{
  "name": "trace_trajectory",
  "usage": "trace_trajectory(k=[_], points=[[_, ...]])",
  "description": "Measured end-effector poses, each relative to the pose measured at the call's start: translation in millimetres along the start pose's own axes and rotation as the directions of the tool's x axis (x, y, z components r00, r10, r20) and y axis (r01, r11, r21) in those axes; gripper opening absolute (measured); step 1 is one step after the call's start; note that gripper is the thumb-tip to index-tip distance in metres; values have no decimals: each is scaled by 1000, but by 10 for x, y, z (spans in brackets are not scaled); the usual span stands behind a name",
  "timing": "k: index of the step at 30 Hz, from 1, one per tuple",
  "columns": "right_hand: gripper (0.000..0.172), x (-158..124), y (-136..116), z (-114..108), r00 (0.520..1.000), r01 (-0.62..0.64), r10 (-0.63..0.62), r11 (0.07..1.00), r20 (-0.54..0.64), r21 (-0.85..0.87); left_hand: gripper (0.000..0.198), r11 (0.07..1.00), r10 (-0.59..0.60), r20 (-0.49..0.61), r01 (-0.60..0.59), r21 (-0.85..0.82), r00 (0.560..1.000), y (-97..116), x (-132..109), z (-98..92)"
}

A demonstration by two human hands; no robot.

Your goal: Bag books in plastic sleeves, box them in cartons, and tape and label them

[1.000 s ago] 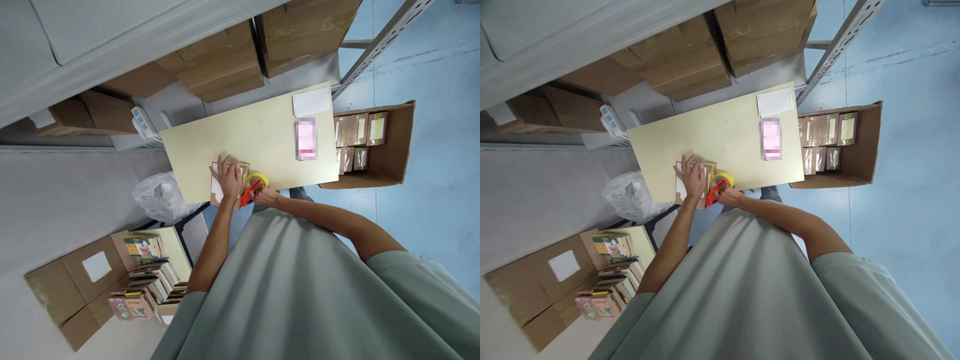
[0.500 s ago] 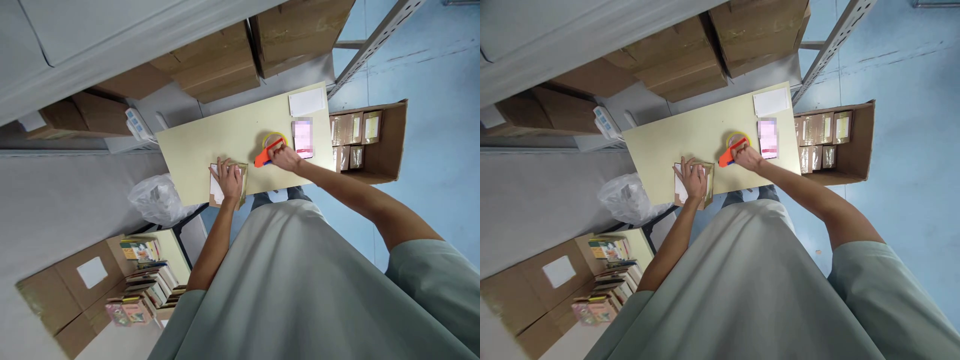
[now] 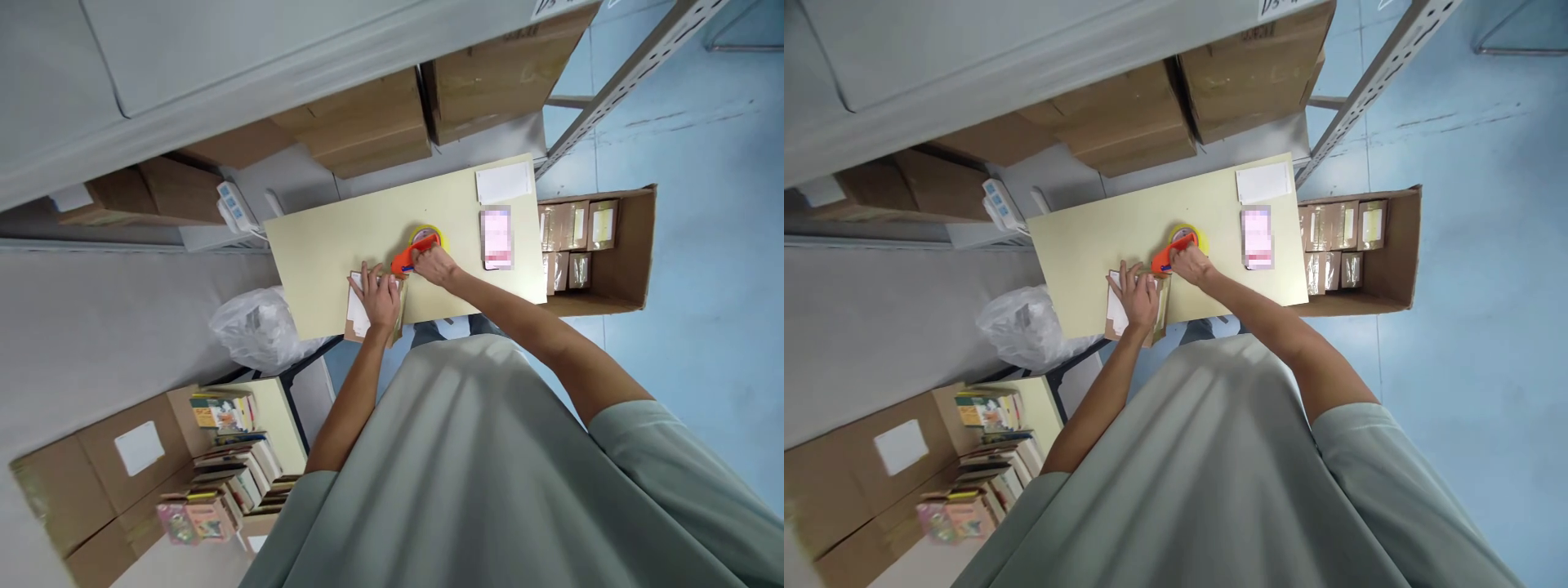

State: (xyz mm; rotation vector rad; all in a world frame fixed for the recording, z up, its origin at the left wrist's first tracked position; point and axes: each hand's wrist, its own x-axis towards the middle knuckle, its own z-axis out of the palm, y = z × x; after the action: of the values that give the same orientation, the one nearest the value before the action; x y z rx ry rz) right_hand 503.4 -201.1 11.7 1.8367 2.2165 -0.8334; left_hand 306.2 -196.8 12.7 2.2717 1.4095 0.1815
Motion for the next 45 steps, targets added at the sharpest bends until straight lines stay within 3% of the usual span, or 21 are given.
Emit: trace_trajectory(k=[3,6,9,11,14,16,19,22,26,28,30,34,38,40,43,45], points=[[47,100,-158,-210,987,-160,160,985,7,60,30,999,51,-2,-51,4,999,11,-17,-8],[46,76,-315,-441,982,-189,190,974,0,129,24,996,81,17,-81,-36,997,25,-37,-40],[40,-182,-378,-594,980,-188,195,973,-37,133,20,994,44,-34,-47,-95,998,90,-54,-101],[47,-435,-364,-674,961,-250,267,951,-74,179,23,987,6,-111,-24,-157,994,190,-48,-166],[57,-788,-317,-872,916,-349,381,912,-128,215,19,966,29,-217,-83,-245,976,442,44,-334],[59,-949,-303,-1111,880,-392,436,891,-188,230,14,947,83,-304,-170,-273,949,667,194,-513],[59,-1062,-307,-1635,809,-410,477,876,-342,252,12,899,181,-459,-336,-281,870,1044,556,-899],[60,-1049,-297,-2268,709,-391,466,884,-529,255,15,864,241,-568,-441,-244,787,1402,990,-1385],[53,-898,-199,-3050,574,-371,414,901,-707,226,20,848,285,-644,-501,-176,710,1748,1442,-2003],[46,-789,-117,-3335,570,-373,390,907,-723,196,25,839,296,-665,-519,-161,686,1833,1546,-2229],[40,-672,-25,-3517,608,-378,370,913,-702,154,33,834,302,-666,-528,-162,682,1853,1566,-2380],[39,-456,150,-3597,671,-416,368,906,-644,84,40,835,296,-640,-517,-188,709,1749,1455,-2484],[41,-332,271,-3476,700,-450,380,892,-605,39,39,840,259,-626,-491,-229,736,1528,1290,-2402],[41,-328,296,-3360,654,-449,361,892,-664,43,38,841,220,-601,-461,-282,769,1348,1172,-2283],[39,-389,269,-3022,526,-389,246,921,-814,28,40,858,110,-536,-352,-374,837,926,870,-1963],[37,-452,208,-2643,533,-319,175,948,-828,-5,43,880,2,-470,-225,-419,883,555,555,-1660]])
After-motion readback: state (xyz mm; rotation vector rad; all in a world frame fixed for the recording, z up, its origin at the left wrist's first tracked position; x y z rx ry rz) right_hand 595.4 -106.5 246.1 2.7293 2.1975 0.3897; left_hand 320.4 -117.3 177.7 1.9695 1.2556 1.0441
